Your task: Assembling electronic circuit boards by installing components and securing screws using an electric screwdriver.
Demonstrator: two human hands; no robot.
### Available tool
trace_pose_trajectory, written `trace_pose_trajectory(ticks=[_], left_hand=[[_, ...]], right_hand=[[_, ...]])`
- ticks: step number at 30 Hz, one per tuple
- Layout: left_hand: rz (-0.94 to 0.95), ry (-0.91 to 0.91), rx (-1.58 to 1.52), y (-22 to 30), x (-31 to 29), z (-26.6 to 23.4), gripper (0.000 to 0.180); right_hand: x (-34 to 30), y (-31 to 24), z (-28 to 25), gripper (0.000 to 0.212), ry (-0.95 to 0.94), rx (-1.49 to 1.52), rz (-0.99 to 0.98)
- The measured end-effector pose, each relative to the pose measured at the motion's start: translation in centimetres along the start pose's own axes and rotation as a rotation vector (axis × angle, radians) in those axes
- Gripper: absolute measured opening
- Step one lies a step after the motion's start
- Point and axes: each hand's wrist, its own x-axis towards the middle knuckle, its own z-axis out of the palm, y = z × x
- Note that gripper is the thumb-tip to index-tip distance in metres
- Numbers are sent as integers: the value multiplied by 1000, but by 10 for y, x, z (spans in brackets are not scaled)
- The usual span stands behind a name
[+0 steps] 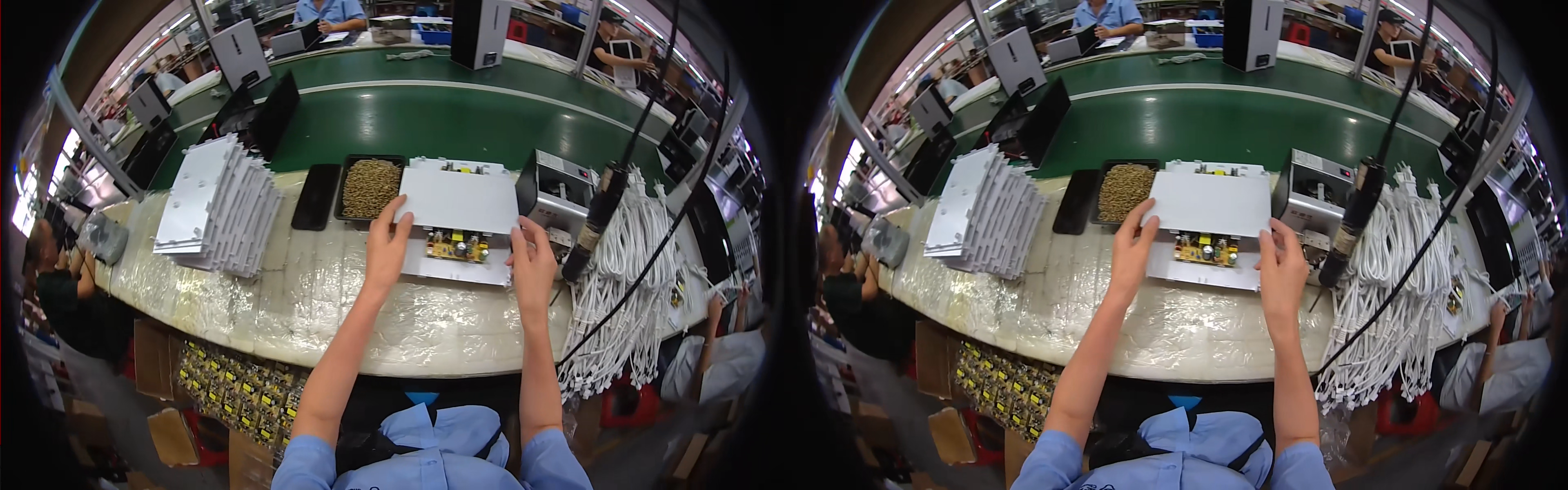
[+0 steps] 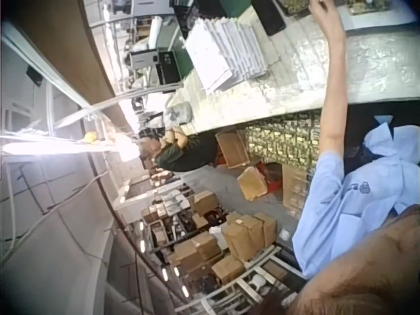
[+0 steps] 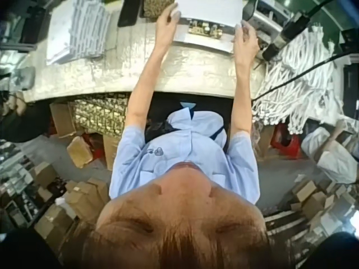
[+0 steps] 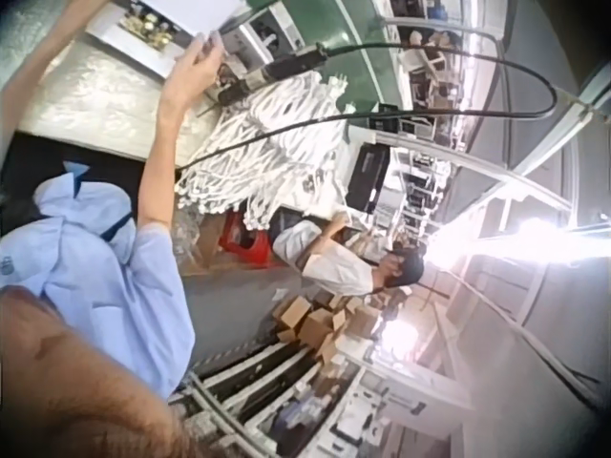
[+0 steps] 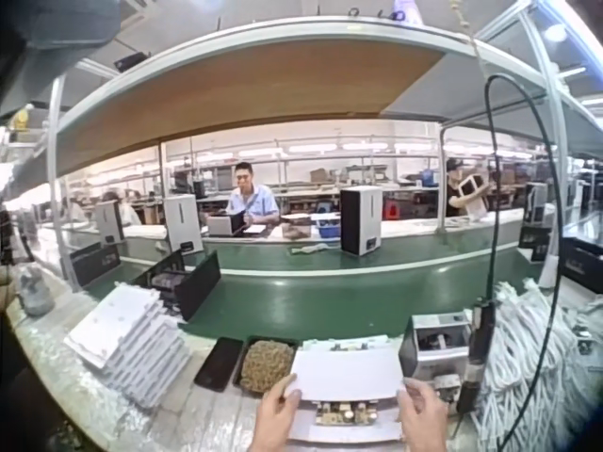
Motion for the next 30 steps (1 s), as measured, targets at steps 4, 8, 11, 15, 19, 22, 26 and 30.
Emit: trace_pose_trajectory(ticks=[4, 8, 11, 15, 19, 22, 26, 30], left_hand=[[22, 17, -255, -3, 1, 9, 49], [-4, 26, -155, -6, 3, 8, 53], [31, 21, -98, 2, -3, 3, 52], [192, 116, 64, -13, -9, -5, 50], [418, 213, 339, 31, -32, -38, 47], [591, 405, 664, 72, -40, -102, 43], [468, 734, 970, 105, -43, -178, 34], [359, 789, 1111, 82, -57, -213, 31]], right_hand=[[5, 7, -4, 32, -34, 57, 26], [3, 2, -1, 32, -57, -166, -67], [-4, 11, 7, 30, 7, -381, -284], [-27, -2, 17, 29, 83, -381, -354], [-59, -11, -5, 24, 37, -255, -445], [-89, 11, -20, 20, -50, -262, -515], [-115, 35, -22, 18, -195, -225, -539], [-125, 49, -23, 19, -242, -207, -425]])
